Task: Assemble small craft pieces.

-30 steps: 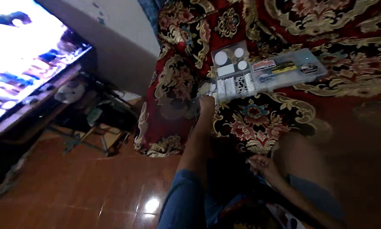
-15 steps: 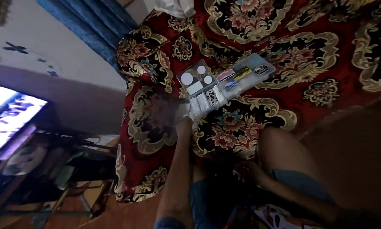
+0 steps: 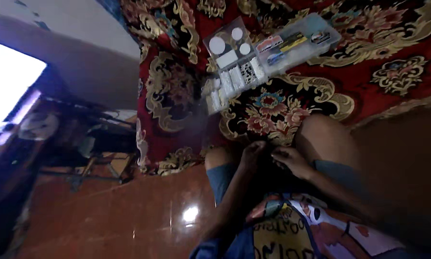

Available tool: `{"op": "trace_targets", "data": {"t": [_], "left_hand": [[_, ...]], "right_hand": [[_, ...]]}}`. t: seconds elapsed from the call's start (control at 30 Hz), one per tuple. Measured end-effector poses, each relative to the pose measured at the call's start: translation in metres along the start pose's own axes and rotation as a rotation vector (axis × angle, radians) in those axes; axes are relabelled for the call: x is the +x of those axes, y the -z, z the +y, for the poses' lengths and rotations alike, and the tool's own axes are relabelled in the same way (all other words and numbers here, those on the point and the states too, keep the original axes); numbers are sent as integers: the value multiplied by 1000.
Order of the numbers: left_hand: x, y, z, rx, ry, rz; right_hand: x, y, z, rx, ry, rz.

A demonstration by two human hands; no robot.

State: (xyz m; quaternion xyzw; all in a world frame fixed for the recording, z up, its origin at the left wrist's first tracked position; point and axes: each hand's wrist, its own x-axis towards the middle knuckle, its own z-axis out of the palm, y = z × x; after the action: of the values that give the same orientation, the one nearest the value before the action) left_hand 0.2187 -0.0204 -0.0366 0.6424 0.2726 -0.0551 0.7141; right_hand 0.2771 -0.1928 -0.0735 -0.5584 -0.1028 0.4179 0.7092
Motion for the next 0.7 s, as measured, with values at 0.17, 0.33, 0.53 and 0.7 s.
{"op": "trace_targets", "data": {"t": [0.17, 0.33, 0.53, 0.7], "left_hand": [[9, -6, -18, -304, 133, -88], [16, -6, -25, -335, 170, -149], [20, -11, -28, -374, 157, -204], [22, -11, -31, -408, 177, -218]], "right_hand": [[3, 3, 8, 61, 62, 60], [4, 2, 9, 88, 66, 93], [6, 4, 14, 97, 97, 108], [7, 6, 18, 111, 110, 128]]}}
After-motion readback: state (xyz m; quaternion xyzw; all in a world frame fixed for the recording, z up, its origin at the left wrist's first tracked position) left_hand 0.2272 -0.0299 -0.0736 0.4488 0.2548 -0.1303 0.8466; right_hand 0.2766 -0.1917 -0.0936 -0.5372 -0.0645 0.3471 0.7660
